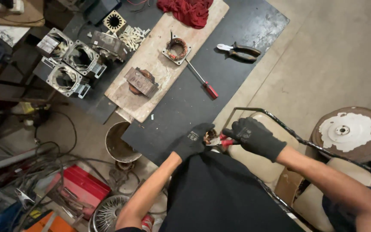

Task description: Disassembling a motor stator by cutting and removing copper wires using pliers on a workbench.

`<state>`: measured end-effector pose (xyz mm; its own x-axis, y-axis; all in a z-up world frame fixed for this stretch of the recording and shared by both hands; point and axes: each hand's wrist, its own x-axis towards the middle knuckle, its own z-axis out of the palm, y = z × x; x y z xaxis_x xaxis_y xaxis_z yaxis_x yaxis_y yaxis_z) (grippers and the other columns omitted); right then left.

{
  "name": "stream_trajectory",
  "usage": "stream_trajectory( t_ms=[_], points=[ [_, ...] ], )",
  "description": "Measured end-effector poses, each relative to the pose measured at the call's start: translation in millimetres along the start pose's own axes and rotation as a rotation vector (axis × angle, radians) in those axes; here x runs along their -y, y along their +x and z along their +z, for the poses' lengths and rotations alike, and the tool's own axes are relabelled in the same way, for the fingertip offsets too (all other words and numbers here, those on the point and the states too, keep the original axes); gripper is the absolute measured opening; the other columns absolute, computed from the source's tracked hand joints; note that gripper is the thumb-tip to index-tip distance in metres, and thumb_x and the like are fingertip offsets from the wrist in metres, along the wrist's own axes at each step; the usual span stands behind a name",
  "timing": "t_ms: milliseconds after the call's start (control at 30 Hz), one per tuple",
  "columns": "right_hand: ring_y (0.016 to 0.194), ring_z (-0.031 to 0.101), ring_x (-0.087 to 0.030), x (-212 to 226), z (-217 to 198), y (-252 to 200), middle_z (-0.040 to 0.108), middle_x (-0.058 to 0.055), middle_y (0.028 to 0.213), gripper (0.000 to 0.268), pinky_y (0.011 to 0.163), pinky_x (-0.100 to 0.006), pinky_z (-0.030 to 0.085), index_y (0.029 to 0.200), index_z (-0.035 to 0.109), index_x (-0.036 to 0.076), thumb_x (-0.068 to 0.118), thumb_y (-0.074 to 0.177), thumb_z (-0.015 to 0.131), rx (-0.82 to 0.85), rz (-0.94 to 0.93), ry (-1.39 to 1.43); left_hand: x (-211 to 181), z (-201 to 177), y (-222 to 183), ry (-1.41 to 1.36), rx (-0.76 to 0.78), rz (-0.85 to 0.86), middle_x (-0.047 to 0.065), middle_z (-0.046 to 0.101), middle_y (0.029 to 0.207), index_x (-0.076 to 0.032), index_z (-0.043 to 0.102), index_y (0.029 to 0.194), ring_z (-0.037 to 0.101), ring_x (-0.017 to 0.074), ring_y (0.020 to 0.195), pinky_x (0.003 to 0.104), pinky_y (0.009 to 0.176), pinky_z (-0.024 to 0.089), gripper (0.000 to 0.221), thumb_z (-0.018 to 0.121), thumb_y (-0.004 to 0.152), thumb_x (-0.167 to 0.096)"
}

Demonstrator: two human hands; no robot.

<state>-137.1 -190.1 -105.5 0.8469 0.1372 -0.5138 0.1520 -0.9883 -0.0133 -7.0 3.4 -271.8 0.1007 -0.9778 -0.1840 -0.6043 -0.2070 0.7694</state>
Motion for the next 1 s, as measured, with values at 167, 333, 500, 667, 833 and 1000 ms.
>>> stream_trajectory(
  t_ms=[167,333,500,667,833,1000],
  points=[
    [0.075,0.048,-0.032,19,98,23,0.045,-0.009,0.084,0.037,0.062,-0.044,0.040,0.128,0.045,0.019,0.032,0.093,0.043,-0.141,0.203,-0.286,91,79,15,0.531,-0.006,-0.182,0.004,0.053,0.142,-0.023,0.048,0.142,0.048,0.0248,0.134,0.049,0.115,0.039,0.095,0.077,0.062,-0.067],
    [0.094,0.052,-0.029,-14,86,47,0.054,-0.008,0.105,0.036,0.092,-0.056,0.036,0.127,0.046,0.023,0.021,0.092,0.051,-0.087,0.081,-0.203,81,51,6,0.561,-0.030,-0.097,0.009,0.057,0.138,-0.017,0.053,0.138,0.052,0.0280,0.131,0.049,0.111,0.041,0.091,0.070,0.069,-0.073],
    [0.108,0.057,-0.027,-29,131,61,0.054,-0.005,0.108,0.028,0.106,-0.055,0.036,0.118,0.048,0.021,0.020,0.091,0.055,-0.195,-0.022,0.107,87,44,-5,0.521,0.070,0.012,0.013,0.044,0.155,-0.014,0.038,0.154,0.039,0.0340,0.145,0.056,0.120,0.032,0.105,0.065,0.076,-0.078],
    [0.084,0.067,-0.033,-21,152,52,0.066,-0.010,0.089,0.046,0.080,-0.053,0.052,0.117,0.062,0.017,0.039,0.078,0.071,-0.406,-0.022,0.337,77,16,-8,0.496,0.062,0.036,0.007,0.058,0.116,-0.020,0.052,0.129,0.059,0.0284,0.109,0.046,0.092,0.048,0.095,0.070,0.061,-0.083],
    [0.085,0.066,-0.033,0,133,44,0.063,-0.008,0.089,0.037,0.080,-0.054,0.052,0.112,0.058,0.021,0.037,0.079,0.065,-0.255,0.107,0.303,87,34,-8,0.562,0.156,-0.035,0.017,0.055,0.130,-0.014,0.048,0.141,0.055,0.0349,0.122,0.054,0.100,0.045,0.109,0.064,0.062,-0.087],
    [0.088,0.059,-0.029,-26,110,59,0.059,-0.006,0.102,0.036,0.088,-0.054,0.043,0.117,0.053,0.024,0.027,0.081,0.057,-0.238,0.078,-0.087,74,29,1,0.520,0.190,-0.038,0.013,0.054,0.131,-0.014,0.044,0.142,0.055,0.0314,0.125,0.050,0.105,0.045,0.105,0.073,0.065,-0.078]
  ],
)
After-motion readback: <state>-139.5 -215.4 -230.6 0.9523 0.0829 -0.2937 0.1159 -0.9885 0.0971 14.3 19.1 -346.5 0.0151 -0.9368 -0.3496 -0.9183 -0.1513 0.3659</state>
